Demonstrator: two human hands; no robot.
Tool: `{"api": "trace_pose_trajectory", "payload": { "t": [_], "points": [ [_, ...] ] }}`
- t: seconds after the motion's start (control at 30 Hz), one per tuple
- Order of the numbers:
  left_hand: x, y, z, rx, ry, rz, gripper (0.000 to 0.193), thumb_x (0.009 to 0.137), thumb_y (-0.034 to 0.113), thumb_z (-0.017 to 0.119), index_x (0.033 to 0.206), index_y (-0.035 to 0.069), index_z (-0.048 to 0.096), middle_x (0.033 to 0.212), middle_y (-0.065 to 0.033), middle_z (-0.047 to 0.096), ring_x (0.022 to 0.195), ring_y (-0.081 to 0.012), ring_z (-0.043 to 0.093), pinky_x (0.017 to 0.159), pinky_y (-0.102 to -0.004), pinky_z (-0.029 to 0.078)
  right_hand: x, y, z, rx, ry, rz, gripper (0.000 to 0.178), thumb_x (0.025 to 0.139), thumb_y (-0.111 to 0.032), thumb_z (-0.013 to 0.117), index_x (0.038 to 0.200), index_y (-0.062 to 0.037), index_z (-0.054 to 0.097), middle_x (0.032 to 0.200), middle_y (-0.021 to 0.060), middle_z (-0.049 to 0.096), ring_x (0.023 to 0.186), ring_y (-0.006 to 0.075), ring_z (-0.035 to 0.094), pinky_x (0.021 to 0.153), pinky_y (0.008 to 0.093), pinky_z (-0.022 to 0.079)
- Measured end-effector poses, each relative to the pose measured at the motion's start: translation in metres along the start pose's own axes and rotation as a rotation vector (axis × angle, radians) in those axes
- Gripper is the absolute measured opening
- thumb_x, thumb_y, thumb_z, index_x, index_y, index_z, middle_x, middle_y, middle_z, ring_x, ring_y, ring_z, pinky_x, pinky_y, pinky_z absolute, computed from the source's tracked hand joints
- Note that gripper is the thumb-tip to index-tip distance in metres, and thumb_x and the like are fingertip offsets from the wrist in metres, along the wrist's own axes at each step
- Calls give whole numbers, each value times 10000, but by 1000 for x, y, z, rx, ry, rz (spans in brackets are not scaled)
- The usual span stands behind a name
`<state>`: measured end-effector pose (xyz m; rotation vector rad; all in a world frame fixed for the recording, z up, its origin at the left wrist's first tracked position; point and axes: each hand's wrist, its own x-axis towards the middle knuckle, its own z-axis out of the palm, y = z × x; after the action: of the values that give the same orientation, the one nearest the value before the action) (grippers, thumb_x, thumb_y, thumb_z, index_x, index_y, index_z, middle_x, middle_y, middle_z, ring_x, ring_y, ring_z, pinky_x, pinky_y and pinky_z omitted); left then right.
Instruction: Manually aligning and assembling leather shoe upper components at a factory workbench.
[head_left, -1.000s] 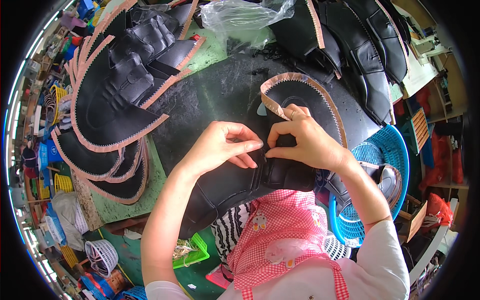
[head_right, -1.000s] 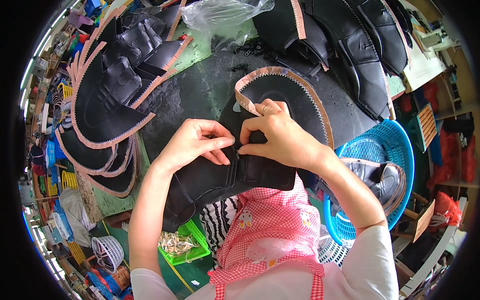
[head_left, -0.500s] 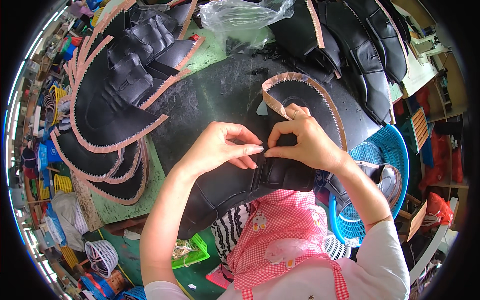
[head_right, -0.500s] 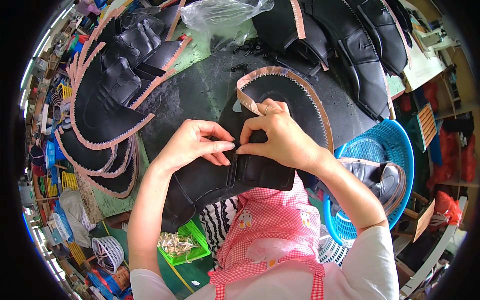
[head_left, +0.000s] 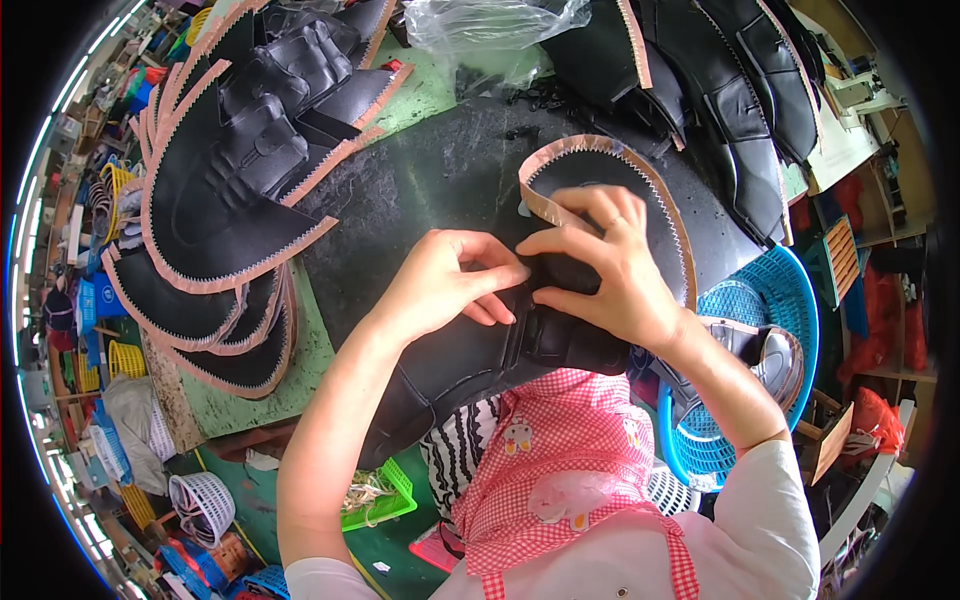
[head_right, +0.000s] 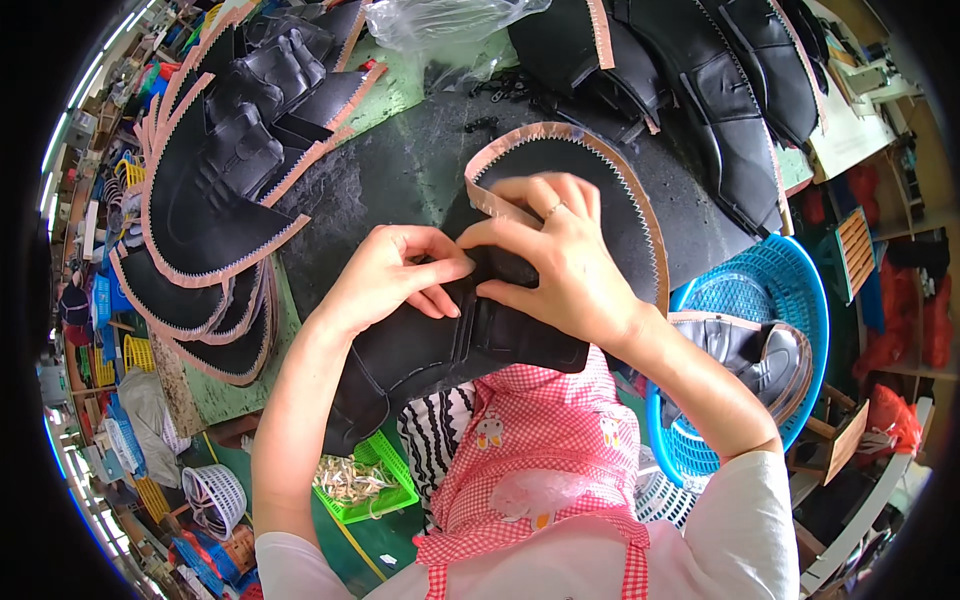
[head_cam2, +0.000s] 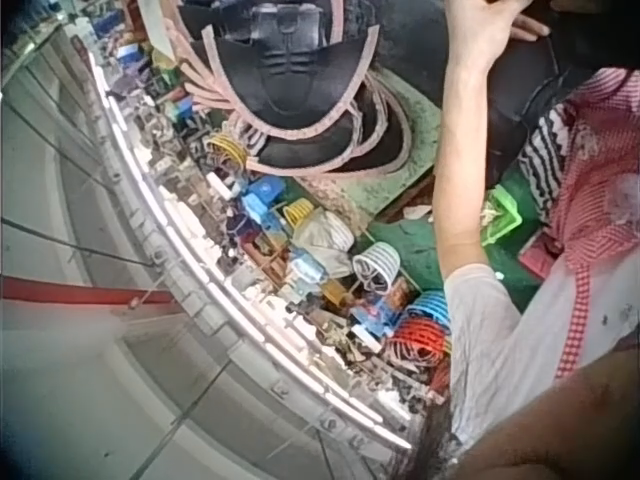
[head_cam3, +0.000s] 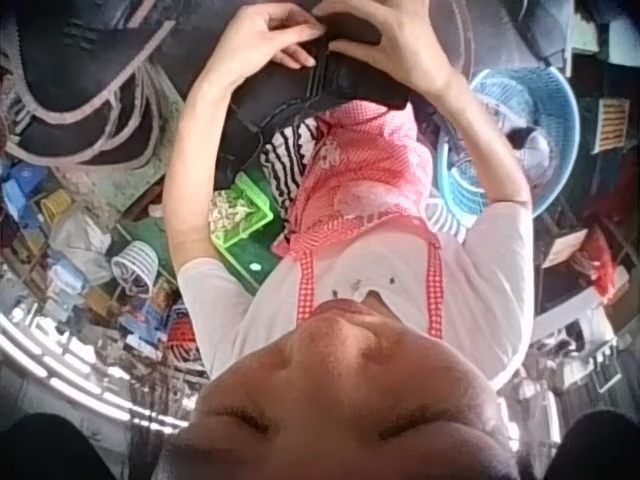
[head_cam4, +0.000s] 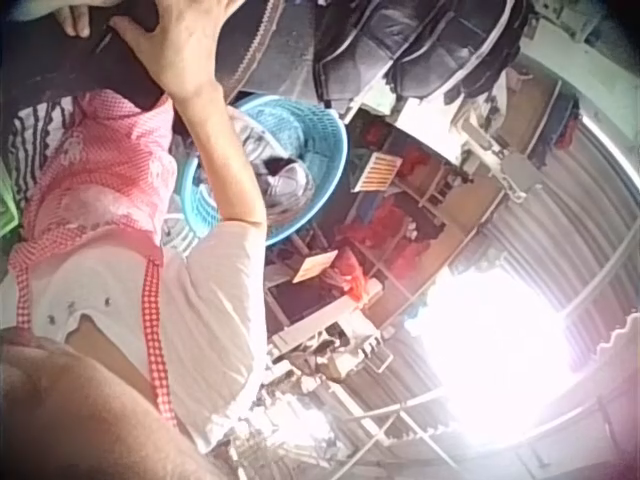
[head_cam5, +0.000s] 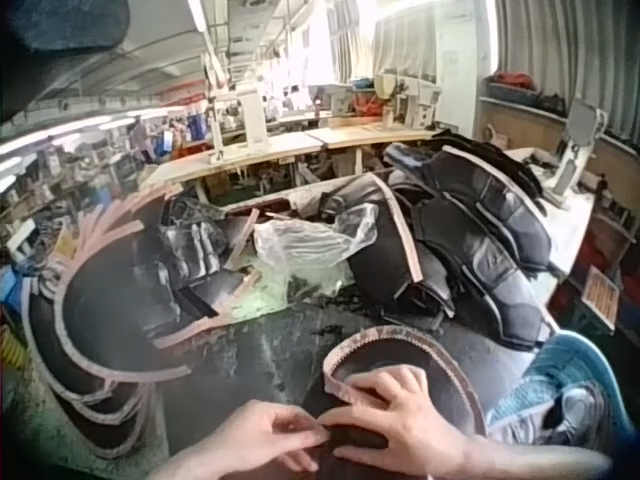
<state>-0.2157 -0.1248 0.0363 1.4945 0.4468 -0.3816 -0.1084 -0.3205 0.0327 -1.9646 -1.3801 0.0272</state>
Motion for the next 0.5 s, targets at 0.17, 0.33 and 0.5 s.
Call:
{"api": "trace_pose_trajectory", "payload": {
  "t": [0.17,0.33,0.5],
  "points": [
    [3,1,2,39,59,4,183,972,149,676,1018,-27,704,873,-97,726,643,-153,726,505,-237,557,-5,-3,4,-142,112,-244,284,614,-199,843,884,-180,757,1270,45,623,1278,299,503,1084,511,317],
    [0,-7,11,58,127,88,168,971,125,668,1017,-31,708,819,-88,725,611,-143,711,487,-230,529,-17,-7,18,-89,124,-282,231,637,-142,818,843,-133,714,1233,18,612,1252,281,519,1028,493,362],
    [3,6,8,251,131,81,178,921,134,723,971,-36,736,806,-72,742,549,-131,685,494,-253,506,-17,-3,19,-134,144,-189,208,656,-160,821,826,-135,702,1208,11,610,1208,260,531,1019,483,372]
  ]
}}
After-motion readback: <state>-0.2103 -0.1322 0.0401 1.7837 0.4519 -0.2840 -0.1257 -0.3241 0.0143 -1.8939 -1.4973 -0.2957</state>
